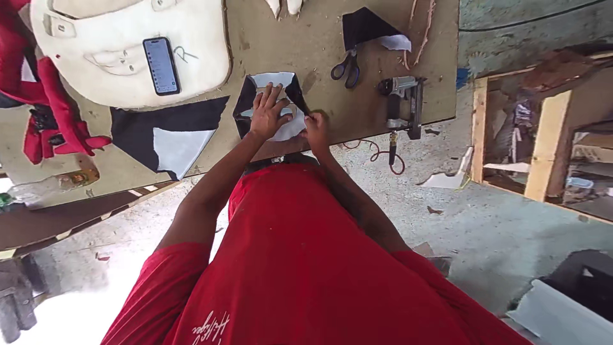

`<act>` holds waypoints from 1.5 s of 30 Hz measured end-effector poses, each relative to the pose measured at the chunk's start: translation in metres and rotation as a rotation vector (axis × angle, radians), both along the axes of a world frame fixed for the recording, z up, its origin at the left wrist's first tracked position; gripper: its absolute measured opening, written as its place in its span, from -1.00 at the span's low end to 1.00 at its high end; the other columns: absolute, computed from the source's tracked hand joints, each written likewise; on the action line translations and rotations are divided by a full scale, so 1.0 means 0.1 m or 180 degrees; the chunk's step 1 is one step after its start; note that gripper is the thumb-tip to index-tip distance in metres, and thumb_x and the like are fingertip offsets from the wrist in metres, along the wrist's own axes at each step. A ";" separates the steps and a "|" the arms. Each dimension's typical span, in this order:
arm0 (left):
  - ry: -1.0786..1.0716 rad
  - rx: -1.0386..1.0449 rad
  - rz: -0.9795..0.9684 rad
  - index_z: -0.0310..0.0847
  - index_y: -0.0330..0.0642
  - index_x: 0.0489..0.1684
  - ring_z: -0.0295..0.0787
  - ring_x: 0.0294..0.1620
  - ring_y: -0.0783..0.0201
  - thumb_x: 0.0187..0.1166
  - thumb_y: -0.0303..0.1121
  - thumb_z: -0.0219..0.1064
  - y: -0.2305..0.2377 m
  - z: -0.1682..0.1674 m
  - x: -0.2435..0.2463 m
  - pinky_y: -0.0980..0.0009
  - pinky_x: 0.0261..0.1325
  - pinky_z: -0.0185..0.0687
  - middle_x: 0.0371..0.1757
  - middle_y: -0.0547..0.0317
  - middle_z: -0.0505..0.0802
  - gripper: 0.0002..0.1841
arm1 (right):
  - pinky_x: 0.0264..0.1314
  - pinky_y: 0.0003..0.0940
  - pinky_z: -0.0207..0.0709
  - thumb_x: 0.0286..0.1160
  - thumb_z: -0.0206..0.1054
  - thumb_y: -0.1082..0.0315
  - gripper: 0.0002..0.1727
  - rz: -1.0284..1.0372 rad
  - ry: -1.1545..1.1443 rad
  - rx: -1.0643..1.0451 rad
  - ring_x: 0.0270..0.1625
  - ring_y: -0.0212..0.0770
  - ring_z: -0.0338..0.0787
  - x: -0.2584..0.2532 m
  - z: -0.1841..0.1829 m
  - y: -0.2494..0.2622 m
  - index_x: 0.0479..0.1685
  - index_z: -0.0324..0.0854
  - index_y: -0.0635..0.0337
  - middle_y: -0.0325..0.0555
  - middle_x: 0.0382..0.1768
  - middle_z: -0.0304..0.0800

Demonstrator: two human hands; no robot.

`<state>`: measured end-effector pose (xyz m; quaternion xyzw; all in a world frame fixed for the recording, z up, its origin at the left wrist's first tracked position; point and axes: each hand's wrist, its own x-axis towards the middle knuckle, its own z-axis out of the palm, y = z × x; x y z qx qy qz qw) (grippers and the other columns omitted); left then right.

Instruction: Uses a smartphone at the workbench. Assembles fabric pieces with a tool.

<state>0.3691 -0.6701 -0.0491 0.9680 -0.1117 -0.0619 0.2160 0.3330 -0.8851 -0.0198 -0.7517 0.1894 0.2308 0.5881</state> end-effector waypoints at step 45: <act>-0.0030 -0.0478 0.0119 0.74 0.25 0.37 -0.11 0.93 0.12 0.38 0.07 0.56 0.14 0.16 -0.10 -0.02 0.92 -0.27 0.83 0.38 0.36 -0.47 | -0.65 -0.42 0.57 0.74 0.27 0.12 -0.66 0.1522 0.0141 0.0329 -0.63 -0.36 0.65 0.56 0.13 0.31 0.18 0.72 0.18 -0.22 -0.47 0.77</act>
